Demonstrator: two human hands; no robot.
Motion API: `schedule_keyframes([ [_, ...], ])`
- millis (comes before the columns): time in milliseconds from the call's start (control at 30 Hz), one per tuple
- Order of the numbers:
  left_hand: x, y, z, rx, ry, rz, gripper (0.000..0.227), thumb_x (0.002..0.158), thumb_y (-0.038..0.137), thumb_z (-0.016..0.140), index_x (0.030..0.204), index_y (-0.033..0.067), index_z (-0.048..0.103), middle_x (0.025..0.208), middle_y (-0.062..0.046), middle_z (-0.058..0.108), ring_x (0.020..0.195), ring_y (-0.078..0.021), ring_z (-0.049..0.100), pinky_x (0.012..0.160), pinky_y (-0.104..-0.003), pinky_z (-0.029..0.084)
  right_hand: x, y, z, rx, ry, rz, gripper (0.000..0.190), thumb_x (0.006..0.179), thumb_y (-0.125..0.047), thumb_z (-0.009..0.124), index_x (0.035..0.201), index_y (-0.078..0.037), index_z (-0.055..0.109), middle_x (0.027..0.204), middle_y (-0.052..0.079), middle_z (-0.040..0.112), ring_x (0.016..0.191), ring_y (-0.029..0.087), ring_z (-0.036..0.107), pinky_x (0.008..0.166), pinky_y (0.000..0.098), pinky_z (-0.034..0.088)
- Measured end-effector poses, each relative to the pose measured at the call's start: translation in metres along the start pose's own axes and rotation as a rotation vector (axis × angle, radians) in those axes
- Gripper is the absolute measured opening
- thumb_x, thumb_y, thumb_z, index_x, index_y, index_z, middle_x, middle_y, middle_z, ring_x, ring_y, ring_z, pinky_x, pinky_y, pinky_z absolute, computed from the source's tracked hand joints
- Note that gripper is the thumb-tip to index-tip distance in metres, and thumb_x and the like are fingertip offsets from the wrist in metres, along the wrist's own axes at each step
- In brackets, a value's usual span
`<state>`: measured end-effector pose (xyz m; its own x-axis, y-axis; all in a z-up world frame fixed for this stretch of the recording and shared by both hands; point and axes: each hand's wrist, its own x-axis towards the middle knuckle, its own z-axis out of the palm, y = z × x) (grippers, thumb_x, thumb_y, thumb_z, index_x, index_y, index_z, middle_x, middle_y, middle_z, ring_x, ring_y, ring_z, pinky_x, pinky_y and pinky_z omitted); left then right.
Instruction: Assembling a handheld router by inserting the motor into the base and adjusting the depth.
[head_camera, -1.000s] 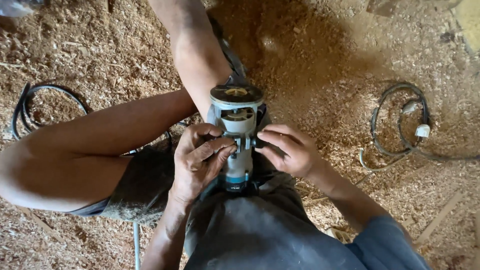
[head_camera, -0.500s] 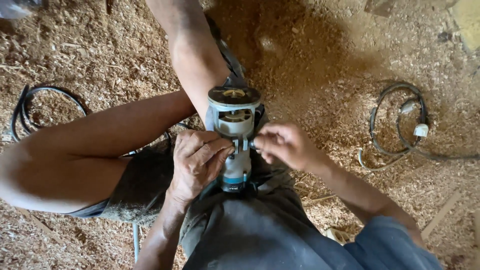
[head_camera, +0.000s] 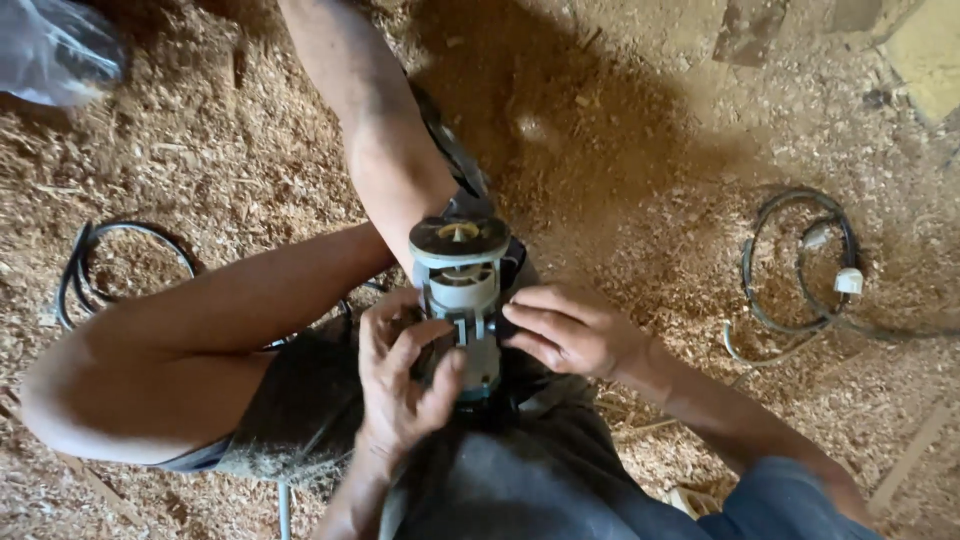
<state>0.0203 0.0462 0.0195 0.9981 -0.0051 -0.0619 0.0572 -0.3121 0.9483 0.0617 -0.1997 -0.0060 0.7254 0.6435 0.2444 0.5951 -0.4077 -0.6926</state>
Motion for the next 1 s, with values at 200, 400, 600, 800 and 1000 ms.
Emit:
schedule_keyframes([
  [200,-0.015,0.001,0.044,-0.026,0.185,0.026,0.051,0.086,0.024,0.081,0.118,0.0038,0.046,0.153,-0.027,0.034,0.143,-0.0455,0.044,0.121,-0.055,0.045,0.001,-0.001,0.002,0.085,0.004,0.026,0.035,0.084,-0.008,0.085,0.114,0.001,0.07,0.115,0.013,0.067,0.085,0.019,0.069,0.073,0.026,0.061],
  [400,-0.018,-0.009,0.048,-0.016,0.176,0.051,0.043,0.092,0.016,0.077,0.119,0.0048,0.046,0.155,-0.029,0.033,0.143,-0.0496,0.049,0.118,-0.053,0.049,0.019,-0.002,-0.006,0.276,-0.049,0.174,0.017,0.087,-0.007,0.079,0.094,0.004,0.069,0.101,0.013,0.068,0.058,0.013,0.057,0.048,0.0237,0.049],
  [600,-0.019,-0.008,0.05,-0.072,0.208,0.047,0.041,0.088,0.011,0.08,0.117,0.0031,0.052,0.153,-0.027,0.036,0.141,-0.0464,0.05,0.117,-0.053,0.052,0.006,0.002,-0.002,1.062,-0.2,0.895,0.022,0.095,-0.019,0.067,0.084,0.0,0.068,0.069,0.01,0.069,0.05,0.015,0.061,0.041,0.0262,0.051],
  [800,-0.014,-0.002,0.048,-0.01,0.212,0.04,0.055,0.082,0.016,0.087,0.119,0.0034,0.049,0.151,-0.027,0.038,0.14,-0.0471,0.051,0.117,-0.054,0.052,0.015,-0.016,-0.004,0.592,-0.027,0.626,0.032,0.089,-0.024,0.07,0.108,0.001,0.066,0.096,0.013,0.068,0.071,0.017,0.065,0.058,0.0246,0.057],
  [1000,-0.017,-0.006,0.048,-0.013,0.26,0.028,0.047,0.082,0.012,0.085,0.113,0.0033,0.052,0.149,-0.028,0.042,0.133,-0.0438,0.057,0.108,-0.046,0.055,-0.006,-0.003,0.007,0.109,0.086,0.176,0.041,0.074,-0.009,0.089,0.11,-0.002,0.069,0.113,0.011,0.067,0.082,0.016,0.068,0.065,0.0234,0.061],
])
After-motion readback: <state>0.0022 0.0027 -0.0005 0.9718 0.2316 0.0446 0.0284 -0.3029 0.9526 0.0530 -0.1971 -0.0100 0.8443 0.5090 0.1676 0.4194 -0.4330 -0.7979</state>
